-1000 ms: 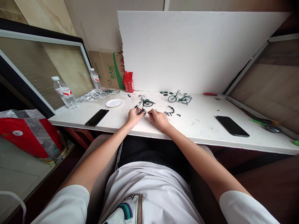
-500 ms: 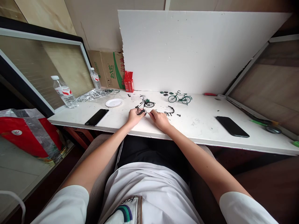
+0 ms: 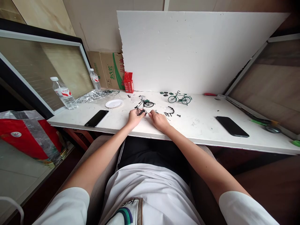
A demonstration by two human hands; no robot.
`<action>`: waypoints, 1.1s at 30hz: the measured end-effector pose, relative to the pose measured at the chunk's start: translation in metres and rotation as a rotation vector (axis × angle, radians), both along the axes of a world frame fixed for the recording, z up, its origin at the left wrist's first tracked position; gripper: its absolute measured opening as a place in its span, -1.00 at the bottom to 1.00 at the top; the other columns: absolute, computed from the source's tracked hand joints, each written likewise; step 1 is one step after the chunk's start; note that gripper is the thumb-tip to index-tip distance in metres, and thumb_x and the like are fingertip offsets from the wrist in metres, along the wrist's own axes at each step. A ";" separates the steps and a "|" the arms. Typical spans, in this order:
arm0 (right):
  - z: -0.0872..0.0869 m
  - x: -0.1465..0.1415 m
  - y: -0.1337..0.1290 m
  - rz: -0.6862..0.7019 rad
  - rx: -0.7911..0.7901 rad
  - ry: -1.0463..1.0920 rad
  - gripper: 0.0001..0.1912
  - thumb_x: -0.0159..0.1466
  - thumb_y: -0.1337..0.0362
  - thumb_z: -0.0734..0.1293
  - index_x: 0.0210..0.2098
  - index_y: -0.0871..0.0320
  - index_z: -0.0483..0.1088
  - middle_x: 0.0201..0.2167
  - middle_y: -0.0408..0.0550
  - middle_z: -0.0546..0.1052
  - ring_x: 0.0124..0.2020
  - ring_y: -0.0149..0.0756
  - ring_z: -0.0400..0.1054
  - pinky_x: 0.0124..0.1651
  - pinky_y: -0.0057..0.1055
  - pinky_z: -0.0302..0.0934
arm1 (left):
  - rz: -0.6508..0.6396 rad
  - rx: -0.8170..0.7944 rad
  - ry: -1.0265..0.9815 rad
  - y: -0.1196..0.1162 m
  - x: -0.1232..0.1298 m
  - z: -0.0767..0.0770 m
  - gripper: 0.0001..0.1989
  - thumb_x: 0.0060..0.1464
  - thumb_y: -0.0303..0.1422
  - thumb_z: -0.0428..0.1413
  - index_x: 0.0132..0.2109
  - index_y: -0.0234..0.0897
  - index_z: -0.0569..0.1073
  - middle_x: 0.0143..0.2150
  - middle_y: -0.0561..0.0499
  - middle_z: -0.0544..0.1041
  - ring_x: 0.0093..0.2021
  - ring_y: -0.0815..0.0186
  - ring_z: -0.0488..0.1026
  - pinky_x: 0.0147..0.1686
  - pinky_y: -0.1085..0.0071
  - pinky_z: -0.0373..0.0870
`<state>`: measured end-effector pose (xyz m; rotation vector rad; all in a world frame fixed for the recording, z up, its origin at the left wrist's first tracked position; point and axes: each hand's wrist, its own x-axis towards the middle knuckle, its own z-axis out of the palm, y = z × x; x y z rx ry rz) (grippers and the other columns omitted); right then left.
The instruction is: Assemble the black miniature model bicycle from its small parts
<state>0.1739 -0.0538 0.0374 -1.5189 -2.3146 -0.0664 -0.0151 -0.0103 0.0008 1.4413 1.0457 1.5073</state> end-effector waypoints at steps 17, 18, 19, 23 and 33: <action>0.006 0.003 -0.005 0.064 0.134 -0.018 -0.61 0.59 0.24 0.11 0.20 0.14 0.48 -0.13 0.09 0.69 -0.27 -0.22 0.51 -0.27 -0.39 0.04 | 0.033 -0.008 -0.007 0.001 -0.001 -0.001 -0.67 -0.12 -0.30 0.43 -0.18 -0.31 0.63 -0.16 -0.13 0.70 -0.14 0.14 0.65 -0.03 0.21 0.60; 0.006 0.004 -0.005 0.067 0.133 -0.021 -0.61 0.58 0.24 0.11 0.19 0.14 0.48 -0.16 0.08 0.69 -0.29 -0.23 0.50 -0.28 -0.39 0.03 | 0.040 0.002 0.003 0.001 -0.001 -0.002 -0.68 -0.13 -0.30 0.44 -0.18 -0.30 0.63 -0.16 -0.13 0.71 -0.13 0.13 0.65 -0.02 0.21 0.59; 0.006 0.004 -0.006 0.068 0.131 -0.024 -0.62 0.58 0.25 0.11 0.17 0.15 0.49 -0.19 0.07 0.69 -0.30 -0.24 0.50 -0.28 -0.39 0.02 | 0.042 0.007 0.005 0.002 -0.002 -0.002 -0.68 -0.13 -0.30 0.44 -0.19 -0.30 0.63 -0.18 -0.12 0.70 -0.13 0.13 0.65 -0.01 0.20 0.59; 0.005 0.005 -0.005 0.064 0.123 -0.036 -0.59 0.60 0.22 0.07 0.04 0.15 0.54 -0.32 0.03 0.67 -0.41 -0.27 0.44 -0.31 -0.39 -0.04 | 0.020 0.009 -0.008 0.001 -0.001 -0.002 -0.70 -0.12 -0.31 0.44 -0.21 -0.30 0.63 -0.24 -0.10 0.69 -0.17 0.14 0.65 -0.02 0.20 0.60; 0.001 0.008 -0.001 0.108 0.121 0.124 -0.54 0.60 0.13 0.09 -0.11 0.15 0.57 -0.44 -0.01 0.63 -0.46 -0.27 0.43 -0.30 -0.43 0.05 | 0.002 -0.001 0.008 -0.003 -0.001 0.001 -0.68 -0.12 -0.31 0.44 -0.18 -0.31 0.64 -0.22 -0.13 0.71 -0.11 0.09 0.66 -0.01 0.19 0.60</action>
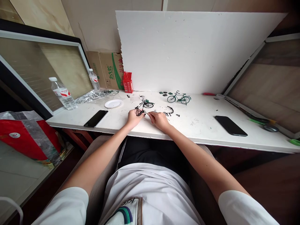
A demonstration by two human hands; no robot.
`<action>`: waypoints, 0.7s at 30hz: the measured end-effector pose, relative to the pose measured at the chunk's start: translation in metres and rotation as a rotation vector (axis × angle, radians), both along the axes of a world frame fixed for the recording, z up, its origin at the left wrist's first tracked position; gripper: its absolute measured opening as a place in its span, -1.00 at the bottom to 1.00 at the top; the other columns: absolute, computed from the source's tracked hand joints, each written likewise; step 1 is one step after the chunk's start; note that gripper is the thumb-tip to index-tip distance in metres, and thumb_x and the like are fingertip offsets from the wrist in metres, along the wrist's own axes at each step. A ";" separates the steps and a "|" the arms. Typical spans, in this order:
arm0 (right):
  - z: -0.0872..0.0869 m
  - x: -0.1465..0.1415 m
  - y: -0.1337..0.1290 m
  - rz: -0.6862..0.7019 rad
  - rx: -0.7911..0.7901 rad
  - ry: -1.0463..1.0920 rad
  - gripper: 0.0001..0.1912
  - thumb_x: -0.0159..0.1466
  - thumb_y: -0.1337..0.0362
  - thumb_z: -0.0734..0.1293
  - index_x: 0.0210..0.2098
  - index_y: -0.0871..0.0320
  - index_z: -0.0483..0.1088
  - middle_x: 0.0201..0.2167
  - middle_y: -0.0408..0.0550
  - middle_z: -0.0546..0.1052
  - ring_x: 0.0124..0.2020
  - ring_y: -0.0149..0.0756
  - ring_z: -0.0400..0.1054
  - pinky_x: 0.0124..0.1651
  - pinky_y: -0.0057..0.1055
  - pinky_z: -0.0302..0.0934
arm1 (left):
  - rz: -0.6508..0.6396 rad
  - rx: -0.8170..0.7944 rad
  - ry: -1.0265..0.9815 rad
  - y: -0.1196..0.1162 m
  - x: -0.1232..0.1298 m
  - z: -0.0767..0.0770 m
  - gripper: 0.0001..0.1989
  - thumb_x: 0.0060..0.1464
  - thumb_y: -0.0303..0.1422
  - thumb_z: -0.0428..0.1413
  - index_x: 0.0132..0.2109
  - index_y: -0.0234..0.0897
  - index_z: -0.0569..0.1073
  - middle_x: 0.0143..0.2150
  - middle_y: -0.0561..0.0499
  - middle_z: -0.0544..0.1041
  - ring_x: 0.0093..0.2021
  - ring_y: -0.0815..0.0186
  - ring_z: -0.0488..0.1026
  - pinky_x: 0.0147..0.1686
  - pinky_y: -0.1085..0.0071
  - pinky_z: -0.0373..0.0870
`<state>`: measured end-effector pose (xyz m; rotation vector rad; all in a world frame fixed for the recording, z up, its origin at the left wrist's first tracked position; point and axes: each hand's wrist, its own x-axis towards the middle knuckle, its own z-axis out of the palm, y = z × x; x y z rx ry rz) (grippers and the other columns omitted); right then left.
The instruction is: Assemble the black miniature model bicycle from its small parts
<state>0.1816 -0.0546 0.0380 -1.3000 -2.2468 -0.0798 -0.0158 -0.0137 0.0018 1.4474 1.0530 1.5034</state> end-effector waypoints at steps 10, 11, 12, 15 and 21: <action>-0.001 0.001 0.001 0.093 -0.009 0.183 -0.50 0.59 0.05 0.12 -0.25 0.16 0.55 -0.51 -0.05 0.58 -0.48 -0.27 0.43 -0.27 -0.42 0.14 | -0.034 0.011 -0.057 -0.003 0.003 0.006 -0.61 -0.08 -0.24 0.45 -0.14 -0.37 0.61 -0.20 -0.20 0.71 -0.20 0.08 0.70 -0.08 0.20 0.60; -0.002 0.000 0.001 0.070 0.004 0.168 -0.51 0.59 0.04 0.12 -0.21 0.16 0.56 -0.48 -0.03 0.60 -0.47 -0.25 0.44 -0.28 -0.41 0.13 | -0.023 0.002 -0.066 -0.003 0.003 0.006 -0.59 -0.09 -0.24 0.45 -0.13 -0.37 0.61 -0.19 -0.20 0.71 -0.19 0.08 0.70 -0.07 0.20 0.60; -0.003 -0.001 0.002 0.046 0.013 0.153 -0.52 0.59 0.04 0.12 -0.17 0.17 0.56 -0.44 0.00 0.62 -0.46 -0.23 0.45 -0.29 -0.40 0.12 | -0.011 -0.003 -0.070 -0.003 0.003 0.006 -0.58 -0.09 -0.23 0.45 -0.12 -0.38 0.61 -0.18 -0.20 0.71 -0.19 0.09 0.70 -0.07 0.20 0.60; -0.004 -0.005 0.004 0.000 -0.005 0.121 -0.55 0.60 0.07 0.09 -0.09 0.16 0.53 -0.37 0.03 0.64 -0.40 -0.18 0.48 -0.30 -0.37 0.10 | 0.010 0.011 -0.061 -0.002 0.003 0.006 -0.60 -0.07 -0.25 0.45 -0.11 -0.37 0.60 -0.19 -0.20 0.71 -0.19 0.10 0.70 -0.06 0.20 0.60; -0.003 -0.007 0.003 0.026 -0.097 0.140 -0.63 0.58 0.05 0.10 0.13 0.16 0.33 -0.15 0.10 0.67 -0.25 -0.07 0.52 -0.26 -0.33 0.15 | 0.012 0.026 -0.062 -0.001 0.003 0.005 -0.66 -0.04 -0.27 0.43 -0.14 -0.34 0.61 -0.17 -0.18 0.71 -0.20 0.11 0.70 -0.06 0.21 0.59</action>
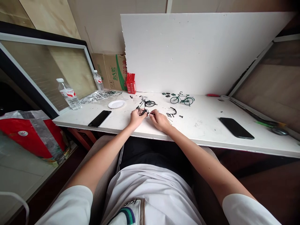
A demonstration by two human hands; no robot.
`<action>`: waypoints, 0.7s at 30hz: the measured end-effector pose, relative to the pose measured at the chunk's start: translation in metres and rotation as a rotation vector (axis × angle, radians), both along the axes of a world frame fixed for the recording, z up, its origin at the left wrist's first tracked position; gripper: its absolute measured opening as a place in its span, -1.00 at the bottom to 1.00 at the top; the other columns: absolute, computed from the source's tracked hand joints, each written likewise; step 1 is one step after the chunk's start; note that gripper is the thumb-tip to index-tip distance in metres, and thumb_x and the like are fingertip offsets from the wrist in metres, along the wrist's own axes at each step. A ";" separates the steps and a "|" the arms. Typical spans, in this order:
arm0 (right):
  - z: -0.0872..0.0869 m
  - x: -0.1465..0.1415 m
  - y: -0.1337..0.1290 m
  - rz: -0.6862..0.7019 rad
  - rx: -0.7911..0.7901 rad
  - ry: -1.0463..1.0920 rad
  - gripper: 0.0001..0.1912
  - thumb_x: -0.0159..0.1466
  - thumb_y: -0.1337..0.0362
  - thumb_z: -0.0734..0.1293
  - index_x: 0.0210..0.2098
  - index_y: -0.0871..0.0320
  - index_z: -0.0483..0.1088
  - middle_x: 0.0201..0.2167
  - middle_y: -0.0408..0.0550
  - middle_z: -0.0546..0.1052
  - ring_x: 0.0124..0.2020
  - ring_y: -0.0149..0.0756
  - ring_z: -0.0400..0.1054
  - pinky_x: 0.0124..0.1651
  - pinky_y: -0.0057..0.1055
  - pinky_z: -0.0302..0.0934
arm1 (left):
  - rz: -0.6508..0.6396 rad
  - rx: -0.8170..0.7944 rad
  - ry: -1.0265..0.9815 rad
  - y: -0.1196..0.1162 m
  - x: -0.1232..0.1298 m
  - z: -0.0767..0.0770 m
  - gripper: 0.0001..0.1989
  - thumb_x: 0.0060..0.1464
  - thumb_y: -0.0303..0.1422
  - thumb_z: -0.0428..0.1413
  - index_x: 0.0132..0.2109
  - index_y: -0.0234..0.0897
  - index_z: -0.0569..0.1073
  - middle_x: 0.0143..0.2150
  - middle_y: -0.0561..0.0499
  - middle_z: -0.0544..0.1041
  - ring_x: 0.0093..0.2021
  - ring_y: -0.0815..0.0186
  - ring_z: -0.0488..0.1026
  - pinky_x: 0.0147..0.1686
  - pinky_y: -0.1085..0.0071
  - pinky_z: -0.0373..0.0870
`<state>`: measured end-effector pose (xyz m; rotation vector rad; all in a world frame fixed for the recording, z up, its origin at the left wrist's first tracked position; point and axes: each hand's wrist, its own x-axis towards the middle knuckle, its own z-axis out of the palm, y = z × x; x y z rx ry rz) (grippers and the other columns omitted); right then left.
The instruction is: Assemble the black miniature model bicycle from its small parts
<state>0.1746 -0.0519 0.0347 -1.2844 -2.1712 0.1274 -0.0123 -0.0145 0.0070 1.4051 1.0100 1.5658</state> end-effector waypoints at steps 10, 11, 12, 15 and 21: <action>-0.005 0.005 0.005 -0.026 0.177 -0.090 -0.60 0.58 0.07 0.16 0.07 0.10 0.56 -0.17 0.09 0.70 -0.23 -0.12 0.56 -0.22 -0.34 0.21 | 0.022 -0.081 -0.053 0.000 -0.001 0.001 -0.62 -0.08 -0.30 0.45 -0.13 -0.37 0.59 -0.18 -0.19 0.71 -0.25 0.09 0.70 -0.11 0.21 0.60; -0.005 0.006 0.005 -0.016 0.193 -0.088 -0.58 0.58 0.06 0.16 0.08 0.09 0.58 -0.16 0.09 0.70 -0.22 -0.12 0.58 -0.21 -0.34 0.23 | 0.017 -0.082 -0.055 0.000 -0.001 0.001 -0.62 -0.09 -0.29 0.45 -0.14 -0.37 0.59 -0.19 -0.18 0.70 -0.25 0.10 0.70 -0.12 0.21 0.60; -0.005 0.007 0.005 -0.008 0.206 -0.088 -0.57 0.59 0.06 0.15 0.10 0.08 0.59 -0.15 0.08 0.71 -0.22 -0.12 0.59 -0.21 -0.34 0.23 | 0.017 -0.077 -0.050 0.000 -0.001 0.001 -0.62 -0.09 -0.30 0.45 -0.14 -0.37 0.60 -0.19 -0.18 0.70 -0.24 0.10 0.70 -0.12 0.22 0.61; -0.006 0.008 0.005 -0.006 0.226 -0.113 -0.57 0.59 0.07 0.16 0.12 0.07 0.61 -0.14 0.08 0.72 -0.23 -0.12 0.60 -0.24 -0.35 0.22 | 0.033 -0.058 -0.023 0.000 -0.002 -0.001 -0.65 -0.09 -0.31 0.45 -0.15 -0.37 0.61 -0.20 -0.17 0.70 -0.23 0.10 0.70 -0.12 0.21 0.61; -0.004 0.009 0.004 -0.015 0.222 -0.132 -0.59 0.58 0.09 0.17 0.10 0.07 0.62 -0.15 0.09 0.72 -0.25 -0.13 0.60 -0.25 -0.36 0.20 | 0.019 -0.033 -0.016 0.001 -0.002 -0.003 -0.67 -0.09 -0.32 0.43 -0.17 -0.35 0.62 -0.20 -0.15 0.69 -0.22 0.10 0.69 -0.09 0.17 0.63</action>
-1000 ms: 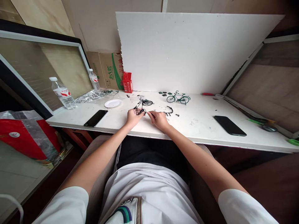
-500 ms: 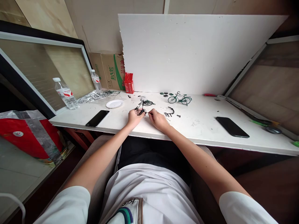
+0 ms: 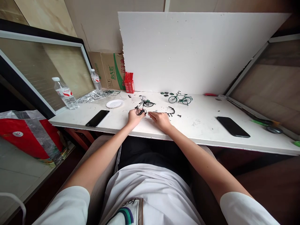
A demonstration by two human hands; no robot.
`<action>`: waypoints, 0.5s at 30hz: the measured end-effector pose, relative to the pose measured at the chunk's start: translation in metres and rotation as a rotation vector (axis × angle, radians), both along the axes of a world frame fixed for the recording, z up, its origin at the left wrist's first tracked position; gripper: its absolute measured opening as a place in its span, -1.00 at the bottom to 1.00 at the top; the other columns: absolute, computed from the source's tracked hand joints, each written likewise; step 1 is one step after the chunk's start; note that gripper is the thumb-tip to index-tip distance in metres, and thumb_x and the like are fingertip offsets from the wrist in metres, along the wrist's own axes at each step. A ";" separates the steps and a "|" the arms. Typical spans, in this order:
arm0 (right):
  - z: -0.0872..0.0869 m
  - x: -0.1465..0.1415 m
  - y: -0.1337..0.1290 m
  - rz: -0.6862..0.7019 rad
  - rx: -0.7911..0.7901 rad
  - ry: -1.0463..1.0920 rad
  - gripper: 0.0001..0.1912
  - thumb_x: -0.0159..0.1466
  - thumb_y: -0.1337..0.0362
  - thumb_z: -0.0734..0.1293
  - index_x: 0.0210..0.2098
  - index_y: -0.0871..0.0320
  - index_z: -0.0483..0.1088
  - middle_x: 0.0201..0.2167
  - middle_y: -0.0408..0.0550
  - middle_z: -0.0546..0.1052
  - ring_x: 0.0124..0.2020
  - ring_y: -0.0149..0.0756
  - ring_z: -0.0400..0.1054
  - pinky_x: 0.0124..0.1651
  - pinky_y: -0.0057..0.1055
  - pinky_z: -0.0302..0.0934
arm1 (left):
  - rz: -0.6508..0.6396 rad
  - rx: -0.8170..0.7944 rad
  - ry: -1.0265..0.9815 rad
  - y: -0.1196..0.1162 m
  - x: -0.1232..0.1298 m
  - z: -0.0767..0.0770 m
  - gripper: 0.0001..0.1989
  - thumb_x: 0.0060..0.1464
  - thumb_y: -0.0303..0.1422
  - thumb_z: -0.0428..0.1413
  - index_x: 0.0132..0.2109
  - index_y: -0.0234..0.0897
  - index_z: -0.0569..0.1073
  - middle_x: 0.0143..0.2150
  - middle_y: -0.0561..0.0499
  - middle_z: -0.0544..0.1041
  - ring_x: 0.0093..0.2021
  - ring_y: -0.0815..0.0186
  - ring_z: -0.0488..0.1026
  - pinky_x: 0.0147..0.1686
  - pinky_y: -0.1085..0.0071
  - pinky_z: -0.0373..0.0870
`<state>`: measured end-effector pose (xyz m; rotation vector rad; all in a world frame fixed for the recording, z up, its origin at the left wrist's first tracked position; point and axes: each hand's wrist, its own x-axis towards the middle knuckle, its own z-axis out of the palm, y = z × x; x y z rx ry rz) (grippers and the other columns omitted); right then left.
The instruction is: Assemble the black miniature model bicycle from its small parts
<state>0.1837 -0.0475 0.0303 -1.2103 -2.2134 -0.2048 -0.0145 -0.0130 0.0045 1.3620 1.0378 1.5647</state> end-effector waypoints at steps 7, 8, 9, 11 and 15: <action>-0.001 -0.001 -0.001 -0.002 0.004 0.013 -0.58 0.59 0.09 0.16 0.02 0.08 0.63 -0.21 0.06 0.72 -0.31 -0.17 0.57 -0.26 -0.37 0.14 | -0.022 0.016 0.013 -0.003 0.000 0.003 -0.69 -0.08 -0.31 0.43 -0.18 -0.34 0.62 -0.19 -0.17 0.70 -0.22 0.10 0.69 -0.11 0.19 0.62; -0.001 -0.001 -0.001 -0.003 0.005 0.017 -0.58 0.59 0.08 0.17 0.01 0.08 0.63 -0.23 0.05 0.72 -0.32 -0.18 0.57 -0.27 -0.37 0.14 | -0.023 0.019 0.019 -0.003 0.000 0.003 -0.69 -0.09 -0.30 0.43 -0.19 -0.34 0.62 -0.19 -0.16 0.70 -0.22 0.10 0.69 -0.11 0.20 0.62; -0.001 0.000 -0.001 -0.003 0.005 0.022 -0.59 0.58 0.08 0.17 0.00 0.08 0.63 -0.25 0.04 0.72 -0.34 -0.19 0.56 -0.27 -0.38 0.13 | -0.022 0.020 0.023 -0.004 0.000 0.004 -0.69 -0.09 -0.30 0.43 -0.19 -0.34 0.62 -0.19 -0.16 0.70 -0.22 0.10 0.69 -0.11 0.20 0.62; -0.001 0.000 -0.001 0.005 0.001 0.033 -0.59 0.58 0.08 0.17 -0.02 0.07 0.63 -0.28 0.02 0.71 -0.35 -0.20 0.55 -0.27 -0.39 0.12 | -0.023 0.015 0.027 -0.005 0.000 0.004 -0.69 -0.09 -0.29 0.43 -0.19 -0.34 0.62 -0.19 -0.15 0.70 -0.22 0.11 0.69 -0.12 0.21 0.62; 0.000 0.000 -0.002 0.022 -0.011 0.057 -0.59 0.59 0.09 0.16 -0.05 0.07 0.63 -0.31 0.00 0.70 -0.34 -0.21 0.55 -0.27 -0.40 0.13 | -0.031 0.011 0.032 -0.005 0.000 0.005 -0.70 -0.09 -0.30 0.43 -0.20 -0.34 0.62 -0.20 -0.15 0.70 -0.22 0.10 0.69 -0.09 0.21 0.61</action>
